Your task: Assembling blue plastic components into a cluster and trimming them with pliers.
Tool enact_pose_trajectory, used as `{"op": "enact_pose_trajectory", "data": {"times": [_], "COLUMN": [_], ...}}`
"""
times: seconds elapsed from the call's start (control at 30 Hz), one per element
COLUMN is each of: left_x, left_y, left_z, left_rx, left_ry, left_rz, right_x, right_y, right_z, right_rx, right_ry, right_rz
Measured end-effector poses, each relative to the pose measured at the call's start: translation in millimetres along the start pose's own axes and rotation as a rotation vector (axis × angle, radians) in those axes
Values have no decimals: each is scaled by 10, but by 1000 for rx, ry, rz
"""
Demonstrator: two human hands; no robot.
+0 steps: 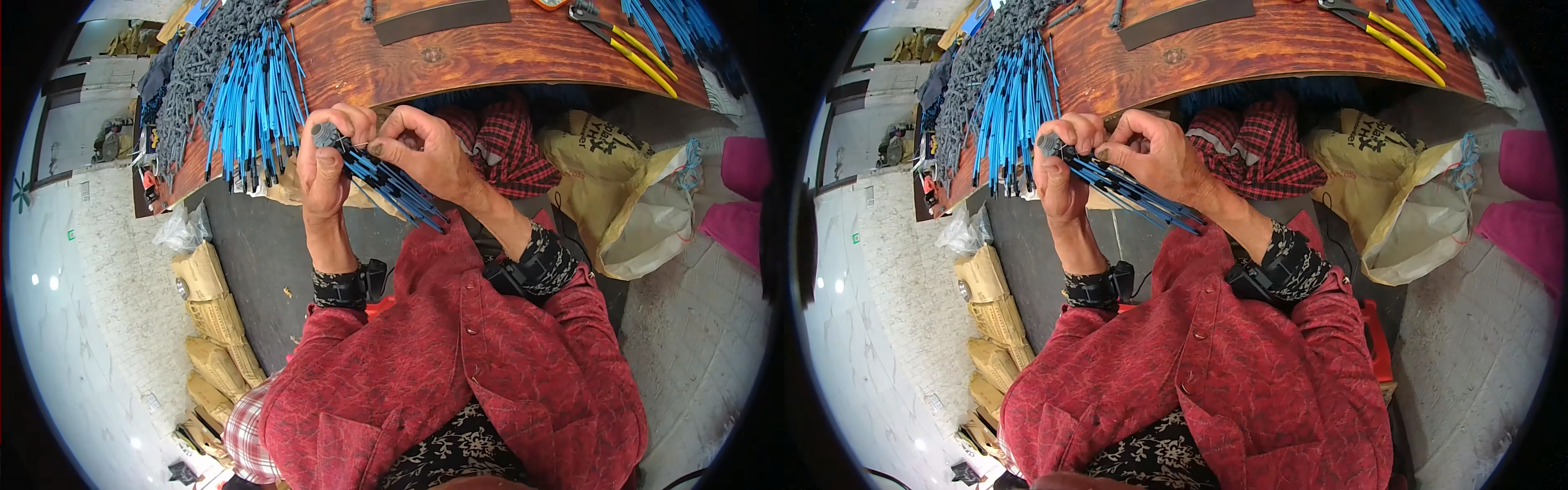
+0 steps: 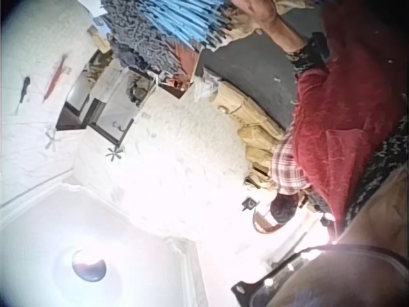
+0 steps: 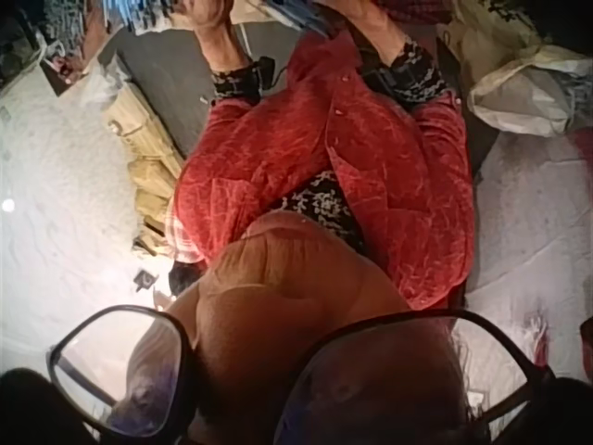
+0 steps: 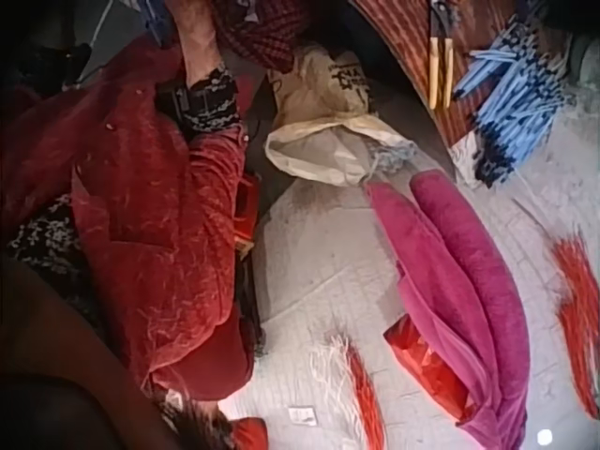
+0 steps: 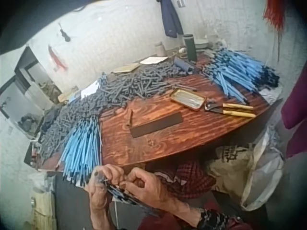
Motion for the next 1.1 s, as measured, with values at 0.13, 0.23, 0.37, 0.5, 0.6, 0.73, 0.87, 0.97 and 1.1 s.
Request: {"op": "enact_pose_trajectory", "data": {"times": [0.13, 0.23, 0.37, 0.5, 0.6, 0.73, 0.87, 0.97, 1.1], "left_x": [85, 152, 163, 165, 128, 148, 69, 64, 72], "left_y": [0, 6, 0, 2, -14, 23, 7, 0, -12], "left_z": [-18, -6, -16, -31, -6, -15, -5, 5, -13], "left_rx": [-16, -16, -20, -23, -22, 3, 21, -5, -5], "left_ry": [-8, -11, 34, 70, 63, -32, -138, -142, -155], "left_rz": [47, 91, 100, 115, 99, 113, 129, 136, 139], "right_x": [10, 22, 1, -45, -76, -78, -41, -47, -76], "right_y": [39, 61, 45, 42, 37, 12, -16, 2, 31], "right_z": [-64, -181, -273, -323, -386, -569, -602, -617, -581], "right_rx": [54, 218, 230, 279, 340, 448, 613, 659, 633], "right_ry": [0, 75, 120, 268, 274, 325, 537, 592, 572], "right_rz": [49, 144, 118, 108, 156, 263, 258, 281, 313]}}
Point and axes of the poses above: each hand's wrist, its own y-axis away from the middle knuckle, its own x-axis out of the back of the hand, z = x × y, the point moved 6 cm from there along -y, towards the middle knuckle, and after that the axes turned 6 degrees about -z, right-handed, at the moved point
